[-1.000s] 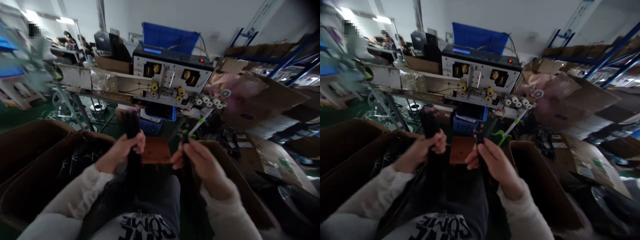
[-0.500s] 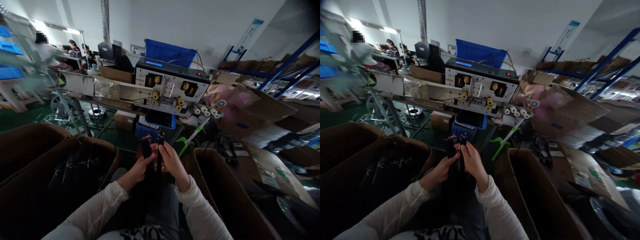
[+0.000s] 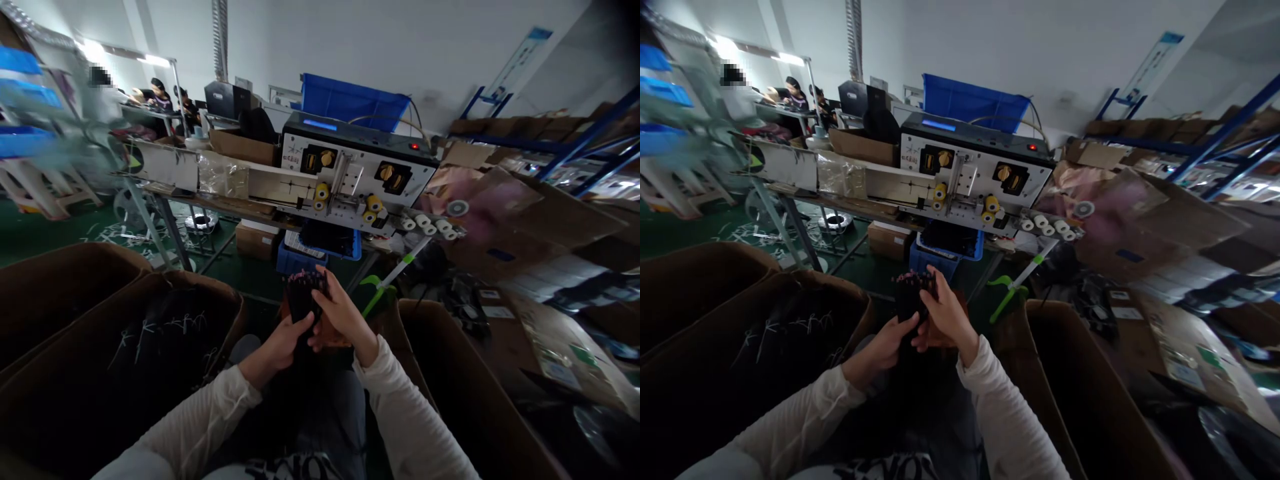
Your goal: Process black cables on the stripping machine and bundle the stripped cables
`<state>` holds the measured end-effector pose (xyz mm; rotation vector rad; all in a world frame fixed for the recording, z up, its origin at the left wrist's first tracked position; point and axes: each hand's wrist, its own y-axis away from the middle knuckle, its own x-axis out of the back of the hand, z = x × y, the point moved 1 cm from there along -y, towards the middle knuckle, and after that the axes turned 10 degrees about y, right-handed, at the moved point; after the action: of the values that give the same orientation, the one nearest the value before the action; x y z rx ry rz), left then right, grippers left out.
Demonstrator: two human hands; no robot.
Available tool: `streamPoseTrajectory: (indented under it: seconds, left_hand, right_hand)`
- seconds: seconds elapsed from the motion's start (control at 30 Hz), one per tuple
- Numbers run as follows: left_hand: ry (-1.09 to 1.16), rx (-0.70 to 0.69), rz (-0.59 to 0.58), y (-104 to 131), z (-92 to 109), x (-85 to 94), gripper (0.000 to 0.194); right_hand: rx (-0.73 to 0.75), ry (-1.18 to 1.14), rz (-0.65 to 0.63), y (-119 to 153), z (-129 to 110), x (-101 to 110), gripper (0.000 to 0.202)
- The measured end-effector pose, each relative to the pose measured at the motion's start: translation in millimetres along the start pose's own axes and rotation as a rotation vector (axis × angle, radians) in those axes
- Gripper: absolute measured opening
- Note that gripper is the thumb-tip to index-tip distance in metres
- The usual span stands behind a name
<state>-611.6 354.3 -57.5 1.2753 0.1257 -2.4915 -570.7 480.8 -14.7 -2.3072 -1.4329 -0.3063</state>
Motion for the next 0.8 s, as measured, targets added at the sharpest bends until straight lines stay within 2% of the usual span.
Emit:
streamPoseTrajectory:
  seconds: [0.1,0.3,0.37,0.43,0.5,0.6,0.7,0.8]
  left_hand:
    - [0.009,0.015,-0.038,0,2,1.4,0.037]
    - [0.034,-0.012,-0.018,-1,1,2.2,0.031]
    - [0.007,-0.014,-0.021,-3,3,0.7,0.032]
    - [-0.033,-0.026,-0.026,-8,11,-4.3,0.036]
    - [-0.107,-0.067,-0.02,-15,27,-14.9,0.038]
    - [-0.284,-0.213,-0.062,-30,59,-41.6,0.038]
    - [-0.423,-0.33,-0.18,-50,86,-74.0,0.033]
    - [-0.526,-0.432,-0.175,-72,101,-101.5,0.025]
  right_hand:
    - [0.075,0.043,-0.012,-6,0,6,0.065]
    - [0.04,0.064,-0.096,-9,-8,8,0.057]
    - [0.067,0.072,-0.05,-11,-8,8,0.057]
    - [0.095,0.02,0.05,-11,-7,10,0.063]
    - [0.08,-0.104,0.118,-8,-5,12,0.069]
    - [0.056,-0.263,0.079,4,-4,10,0.072]
    - [0.096,-0.273,0.022,14,-6,-3,0.074]
    - [0.143,-0.236,0.063,12,-6,-18,0.066]
